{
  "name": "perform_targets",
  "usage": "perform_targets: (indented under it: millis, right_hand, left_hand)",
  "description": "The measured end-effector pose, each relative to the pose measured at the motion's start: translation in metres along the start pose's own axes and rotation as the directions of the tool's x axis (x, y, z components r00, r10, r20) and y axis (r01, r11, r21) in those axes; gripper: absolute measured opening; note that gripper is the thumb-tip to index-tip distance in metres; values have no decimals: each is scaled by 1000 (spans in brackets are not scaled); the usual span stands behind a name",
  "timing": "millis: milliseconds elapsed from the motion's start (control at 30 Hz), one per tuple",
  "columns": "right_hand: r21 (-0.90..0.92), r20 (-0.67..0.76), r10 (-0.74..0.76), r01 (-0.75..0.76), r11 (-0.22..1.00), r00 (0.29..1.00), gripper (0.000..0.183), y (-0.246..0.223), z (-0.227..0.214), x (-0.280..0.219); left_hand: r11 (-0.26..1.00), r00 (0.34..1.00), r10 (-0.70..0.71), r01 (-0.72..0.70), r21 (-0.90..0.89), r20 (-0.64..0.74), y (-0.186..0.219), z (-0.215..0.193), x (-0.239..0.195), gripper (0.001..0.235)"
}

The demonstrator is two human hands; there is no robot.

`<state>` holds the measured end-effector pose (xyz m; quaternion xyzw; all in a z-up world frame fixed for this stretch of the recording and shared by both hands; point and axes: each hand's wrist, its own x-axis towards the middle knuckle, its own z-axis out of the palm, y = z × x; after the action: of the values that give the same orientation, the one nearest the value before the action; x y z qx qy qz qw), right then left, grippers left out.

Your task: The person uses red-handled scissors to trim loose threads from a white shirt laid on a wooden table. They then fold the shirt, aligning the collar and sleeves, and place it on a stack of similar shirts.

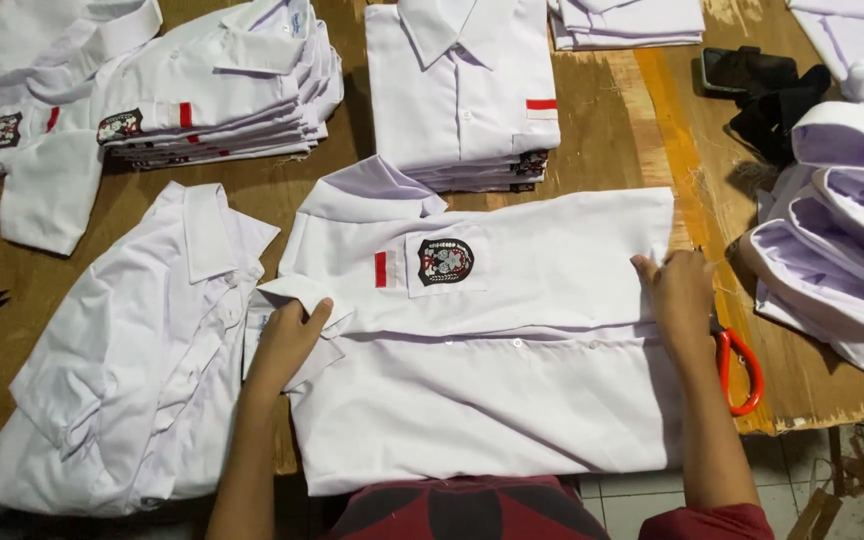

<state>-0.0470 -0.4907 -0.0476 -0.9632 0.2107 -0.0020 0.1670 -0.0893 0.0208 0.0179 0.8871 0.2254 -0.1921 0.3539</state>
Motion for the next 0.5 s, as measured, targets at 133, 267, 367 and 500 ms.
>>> perform_targets:
  millis: [133, 267, 367, 500]
  right_hand:
    - [-225, -266, -366, 312, 923, 892, 46, 16, 39, 14]
    - [14, -265, -179, 189, 982, 948, 32, -13, 15, 19]
    - [6, -384, -193, 212, 977, 903, 26, -15, 6, 46]
    - [78, -516, -377, 481, 873, 769, 19, -16, -3, 74]
  left_hand:
    - [993, 997, 71, -72, -90, -16, -22, 11, 19, 56]
    - [977, 982, 167, -176, -122, -83, -47, 13, 54, 63]
    - [948, 954, 270, -287, -141, -129, -40, 6, 60, 66]
    - [946, 938, 282, -306, -104, -201, -20, 6, 61, 56]
